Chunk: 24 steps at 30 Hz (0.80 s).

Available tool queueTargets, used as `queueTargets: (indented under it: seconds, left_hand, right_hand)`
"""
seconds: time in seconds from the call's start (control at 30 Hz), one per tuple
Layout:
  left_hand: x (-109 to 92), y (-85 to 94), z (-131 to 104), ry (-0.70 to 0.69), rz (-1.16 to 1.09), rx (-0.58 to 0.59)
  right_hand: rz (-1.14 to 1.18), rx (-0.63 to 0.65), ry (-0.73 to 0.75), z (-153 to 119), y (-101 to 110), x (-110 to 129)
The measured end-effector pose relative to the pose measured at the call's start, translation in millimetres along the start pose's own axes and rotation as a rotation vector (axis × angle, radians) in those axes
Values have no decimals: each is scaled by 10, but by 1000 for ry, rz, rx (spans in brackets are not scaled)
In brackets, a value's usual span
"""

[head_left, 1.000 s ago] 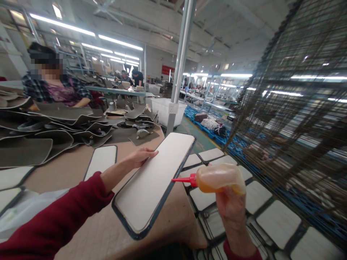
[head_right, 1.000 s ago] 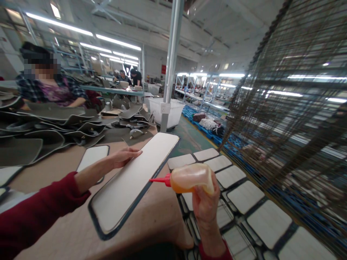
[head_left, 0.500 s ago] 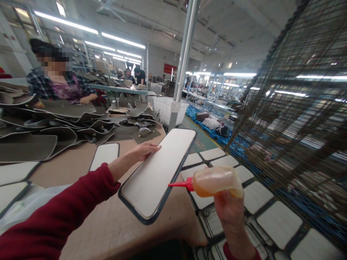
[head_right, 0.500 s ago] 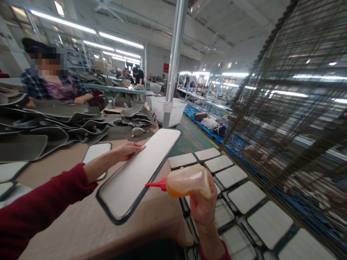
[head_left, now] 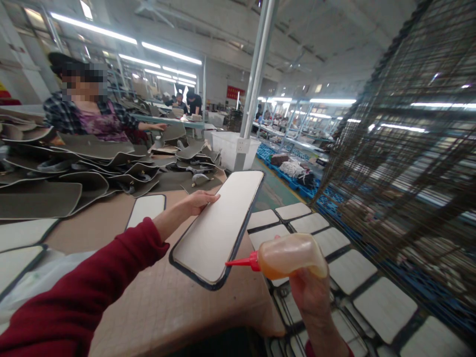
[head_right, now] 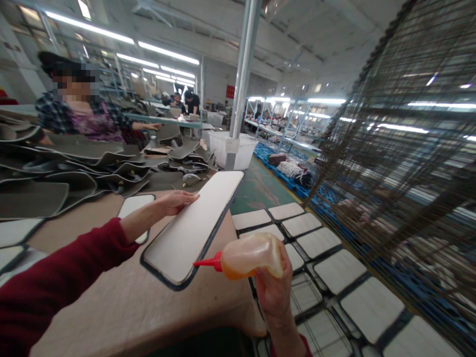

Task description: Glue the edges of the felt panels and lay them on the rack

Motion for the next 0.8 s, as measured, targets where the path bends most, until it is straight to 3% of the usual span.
queueTargets:
  seconds: [0.17, 0.37, 0.47, 0.6, 0.7, 0.8]
  left_hand:
    - [-67, 59, -49, -15, -8, -63]
    - [-100, 235, -47, -70, -38, -178]
    - [-53, 226, -48, -103, -33, -211]
    - [68, 23, -49, -114, -2, -143]
    - [108, -123, -63, -117, 12, -76]
    - [83, -196, -109, -106, 16, -20]
  right_hand:
    - [5, -6, 8, -62, -33, -58]
    - [44, 20, -92, -99, -61, -148]
    - [86, -101, 0, 186, -44, 4]
    - [24, -265, 222, 701, -19, 220]
    - [-82, -318, 317, 932, 61, 214]
    - [-267, -350, 353, 990, 201, 157]
Point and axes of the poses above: each hand's wrist, its own z-axis towards the middle knuckle, its own y-axis out of the back of the hand, x = y × z, the point moved 8 cm from there along z, towards the middle knuckle, and after that the axes turned 8 degrees about x, right-handed, at the moved point
